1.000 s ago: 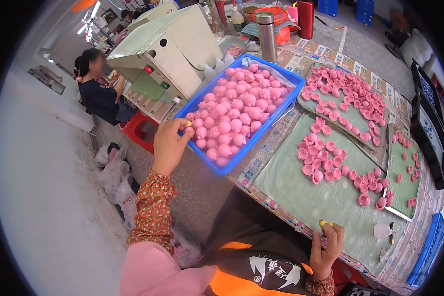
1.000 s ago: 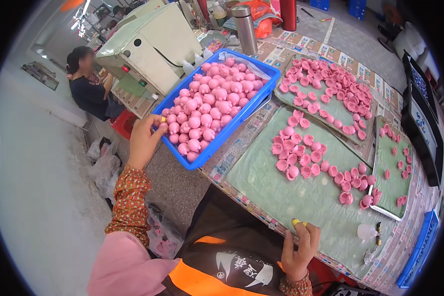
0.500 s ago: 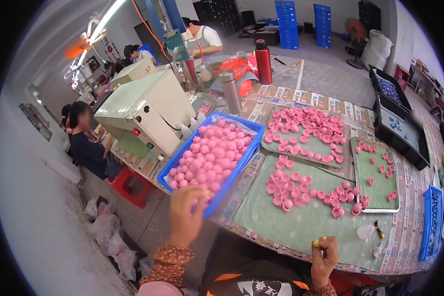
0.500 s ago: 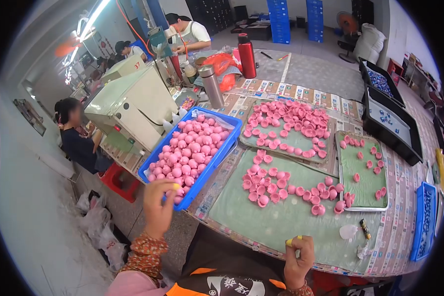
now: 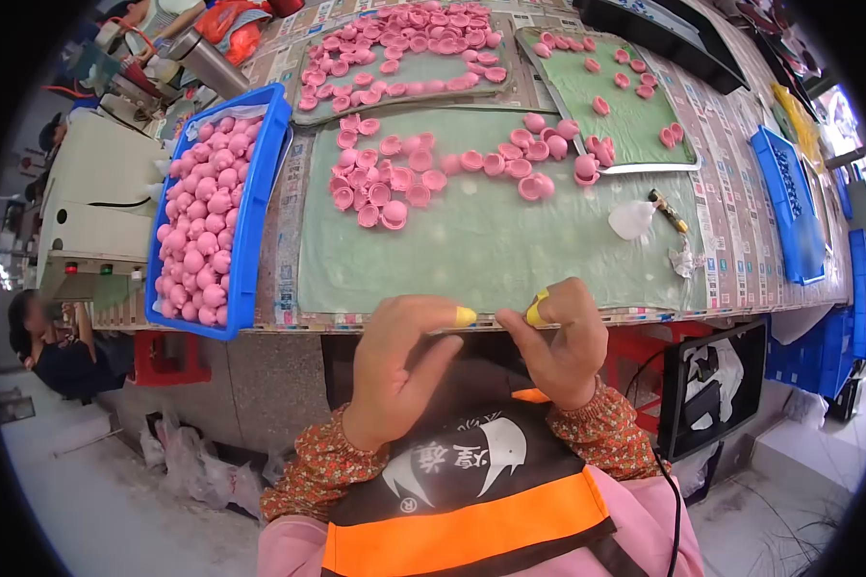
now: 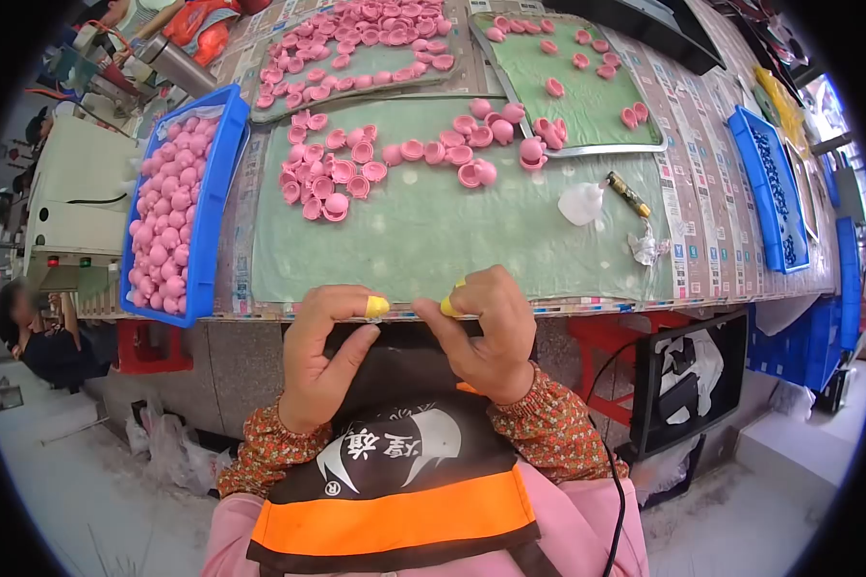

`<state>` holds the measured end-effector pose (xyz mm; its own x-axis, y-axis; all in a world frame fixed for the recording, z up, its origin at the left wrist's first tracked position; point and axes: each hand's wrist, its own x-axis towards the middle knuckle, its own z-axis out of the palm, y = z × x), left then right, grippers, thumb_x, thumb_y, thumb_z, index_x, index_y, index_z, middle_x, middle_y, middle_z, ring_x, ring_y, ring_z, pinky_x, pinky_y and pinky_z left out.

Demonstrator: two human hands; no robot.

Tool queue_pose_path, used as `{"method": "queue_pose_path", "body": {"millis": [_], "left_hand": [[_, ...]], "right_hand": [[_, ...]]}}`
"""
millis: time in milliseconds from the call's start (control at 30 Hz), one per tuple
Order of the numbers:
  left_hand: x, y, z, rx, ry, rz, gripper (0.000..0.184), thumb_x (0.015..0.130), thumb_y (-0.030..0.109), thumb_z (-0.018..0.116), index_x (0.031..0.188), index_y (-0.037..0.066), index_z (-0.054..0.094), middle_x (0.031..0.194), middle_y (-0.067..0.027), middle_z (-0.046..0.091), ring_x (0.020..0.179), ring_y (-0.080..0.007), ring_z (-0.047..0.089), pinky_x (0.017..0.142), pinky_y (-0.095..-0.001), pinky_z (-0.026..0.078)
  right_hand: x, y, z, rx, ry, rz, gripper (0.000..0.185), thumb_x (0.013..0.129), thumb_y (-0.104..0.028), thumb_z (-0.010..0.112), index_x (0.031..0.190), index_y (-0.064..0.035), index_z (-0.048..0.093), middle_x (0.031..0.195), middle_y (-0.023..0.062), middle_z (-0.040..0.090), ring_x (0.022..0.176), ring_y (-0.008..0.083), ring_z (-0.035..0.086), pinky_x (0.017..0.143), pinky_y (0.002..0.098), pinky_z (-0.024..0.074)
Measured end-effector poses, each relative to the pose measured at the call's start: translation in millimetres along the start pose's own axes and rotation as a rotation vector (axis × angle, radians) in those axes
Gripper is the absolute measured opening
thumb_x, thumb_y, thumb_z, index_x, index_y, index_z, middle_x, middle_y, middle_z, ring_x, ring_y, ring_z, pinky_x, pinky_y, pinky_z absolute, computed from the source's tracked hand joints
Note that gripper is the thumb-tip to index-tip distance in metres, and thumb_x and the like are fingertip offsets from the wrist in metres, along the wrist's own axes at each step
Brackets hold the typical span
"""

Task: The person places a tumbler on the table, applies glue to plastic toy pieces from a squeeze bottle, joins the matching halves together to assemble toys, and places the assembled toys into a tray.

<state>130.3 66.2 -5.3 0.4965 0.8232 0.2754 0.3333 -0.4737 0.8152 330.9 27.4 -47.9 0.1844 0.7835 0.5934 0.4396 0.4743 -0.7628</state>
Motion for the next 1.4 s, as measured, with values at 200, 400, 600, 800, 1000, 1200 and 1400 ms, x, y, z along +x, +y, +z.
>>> {"method": "queue_pose_path", "body": {"millis": [200, 400, 600, 800, 1000, 1200, 1400], "left_hand": [[-1.9, -4.3, 12.2, -0.4, -0.072, -0.14, 0.025, 0.09, 0.003, 0.062, 0.115, 0.001, 0.057, 0.107, -0.0079, 0.06, 0.098, -0.0152, 0.059, 0.089, -0.0274, 0.046], [-4.1, -6.2, 18.1, -0.604, -0.128, -0.165, 0.026, 0.088, 0.005, 0.066, 0.113, 0.002, 0.058, 0.106, -0.0068, 0.059, 0.095, -0.0141, 0.058, 0.087, -0.0271, 0.046], [6.9, -15.8, 16.8, -0.36, -0.128, 0.085, 0.023, 0.081, 0.004, 0.073, 0.102, 0.005, 0.063, 0.098, -0.0064, 0.061, 0.09, -0.0199, 0.059, 0.081, -0.0288, 0.046], [9.5, -22.4, 21.7, -0.292, 0.017, 0.219, 0.025, 0.075, 0.001, 0.078, 0.093, 0.008, 0.062, 0.093, -0.0062, 0.064, 0.083, -0.0207, 0.06, 0.073, -0.0301, 0.047], [29.7, -35.3, 10.8, -0.201, 0.061, 0.156, 0.019, 0.079, -0.002, 0.073, 0.091, 0.006, 0.061, 0.09, -0.0083, 0.063, 0.081, -0.0223, 0.06, 0.072, -0.0295, 0.047], [66.8, -53.3, -17.1, 0.02, 0.117, 0.028, 0.01, 0.09, 0.007, 0.063, 0.098, 0.001, 0.062, 0.093, -0.0066, 0.06, 0.085, -0.0152, 0.058, 0.075, -0.027, 0.046], [83.7, -70.0, -32.3, 0.031, 0.263, -0.141, 0.01, 0.09, 0.006, 0.062, 0.099, 0.003, 0.064, 0.094, -0.0072, 0.061, 0.082, -0.0182, 0.058, 0.069, -0.0284, 0.048]], "right_hand": [[-3.1, -7.1, 3.5, 0.045, -0.028, 0.038, 0.035, 0.072, 0.003, 0.081, 0.087, -0.0057, 0.05, 0.076, 0.0054, 0.051, 0.067, 0.015, 0.049, 0.059, 0.0281, 0.0394], [-15.8, -18.0, 11.1, 0.539, -0.038, 0.55, 0.027, 0.08, 0.001, 0.076, 0.086, -0.0059, 0.051, 0.081, -0.0012, 0.053, 0.074, 0.0069, 0.05, 0.064, 0.0226, 0.0406], [-22.2, -20.2, 11.0, 0.905, -0.031, 0.868, 0.021, 0.084, -0.002, 0.072, 0.087, -0.007, 0.052, 0.083, -0.0017, 0.056, 0.072, 0.0051, 0.053, 0.064, 0.0191, 0.0428], [-17.4, -14.2, 9.4, 0.958, -0.05, 0.929, 0.016, 0.087, -0.005, 0.069, 0.087, -0.007, 0.053, 0.079, -0.0009, 0.057, 0.066, 0.0054, 0.053, 0.059, 0.0191, 0.0428], [3.0, 10.2, -22.9, 0.4, 0.376, 0.654, 0.011, 0.09, -0.001, 0.063, 0.096, -0.0048, 0.054, 0.083, -0.0006, 0.055, 0.068, 0.0063, 0.05, 0.062, 0.0214, 0.0416], [23.5, 57.9, -73.2, -0.176, 0.532, 0.387, 0.039, 0.088, -0.004, 0.064, 0.124, -0.0017, 0.048, 0.11, 0.0058, 0.054, 0.092, 0.0115, 0.051, 0.077, 0.0238, 0.0419], [28.7, 83.6, -74.8, -0.43, 0.299, 0.458, 0.052, 0.087, -0.008, 0.068, 0.132, 0.0003, 0.046, 0.12, 0.0075, 0.052, 0.103, 0.0134, 0.052, 0.082, 0.0259, 0.0445]]}}
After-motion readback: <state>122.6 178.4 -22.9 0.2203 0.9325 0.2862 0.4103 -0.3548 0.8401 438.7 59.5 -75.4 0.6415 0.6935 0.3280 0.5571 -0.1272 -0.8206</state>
